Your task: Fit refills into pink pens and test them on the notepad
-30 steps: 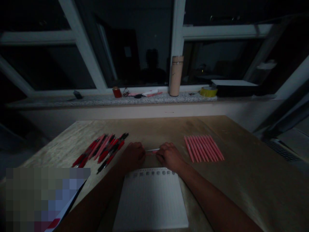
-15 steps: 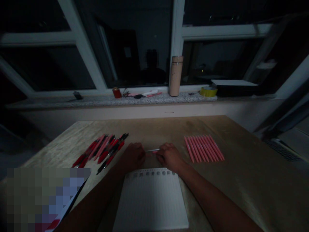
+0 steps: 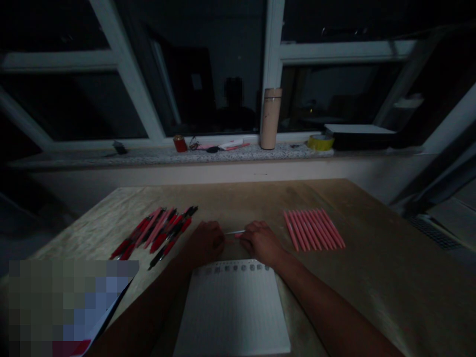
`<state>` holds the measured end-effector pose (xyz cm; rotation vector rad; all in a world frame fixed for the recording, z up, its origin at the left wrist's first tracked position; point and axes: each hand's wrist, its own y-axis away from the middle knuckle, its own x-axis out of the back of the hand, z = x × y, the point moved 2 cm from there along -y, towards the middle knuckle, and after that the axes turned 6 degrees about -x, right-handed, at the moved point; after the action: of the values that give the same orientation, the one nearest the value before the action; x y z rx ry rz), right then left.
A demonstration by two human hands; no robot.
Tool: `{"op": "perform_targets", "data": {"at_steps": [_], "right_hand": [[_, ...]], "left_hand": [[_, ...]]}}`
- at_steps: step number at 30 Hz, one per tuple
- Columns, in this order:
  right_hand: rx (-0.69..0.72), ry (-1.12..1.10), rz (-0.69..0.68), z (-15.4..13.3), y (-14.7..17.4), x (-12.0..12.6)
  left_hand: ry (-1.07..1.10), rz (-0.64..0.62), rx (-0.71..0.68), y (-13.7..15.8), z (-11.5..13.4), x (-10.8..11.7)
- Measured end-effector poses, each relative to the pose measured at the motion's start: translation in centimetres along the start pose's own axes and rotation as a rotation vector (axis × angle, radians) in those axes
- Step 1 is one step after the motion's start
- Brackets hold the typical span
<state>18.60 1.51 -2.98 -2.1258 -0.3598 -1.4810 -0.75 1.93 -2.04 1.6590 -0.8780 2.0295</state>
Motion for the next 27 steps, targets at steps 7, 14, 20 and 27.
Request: {"op": "perform_targets", "data": {"at_steps": [7,14,20,27], "right_hand": [[0.006,-0.003,-0.005,0.14,0.02,-0.09],[0.004,0.004,-0.003,0.01,-0.01,-0.02],[0.006,0.011,-0.002,-0.02,-0.05,0.0],[0.012,0.003,-0.006,0.09,-0.02,-0.15]], "left_hand": [[-0.011,-0.006,0.018,-0.1,-0.11,-0.15],[-0.02,0.012,0.021,-0.05,-0.11,-0.1],[-0.014,0.02,-0.001,-0.15,-0.04,-0.14],[-0.014,0.0,0.015,-0.26,0.03,-0.04]]}}
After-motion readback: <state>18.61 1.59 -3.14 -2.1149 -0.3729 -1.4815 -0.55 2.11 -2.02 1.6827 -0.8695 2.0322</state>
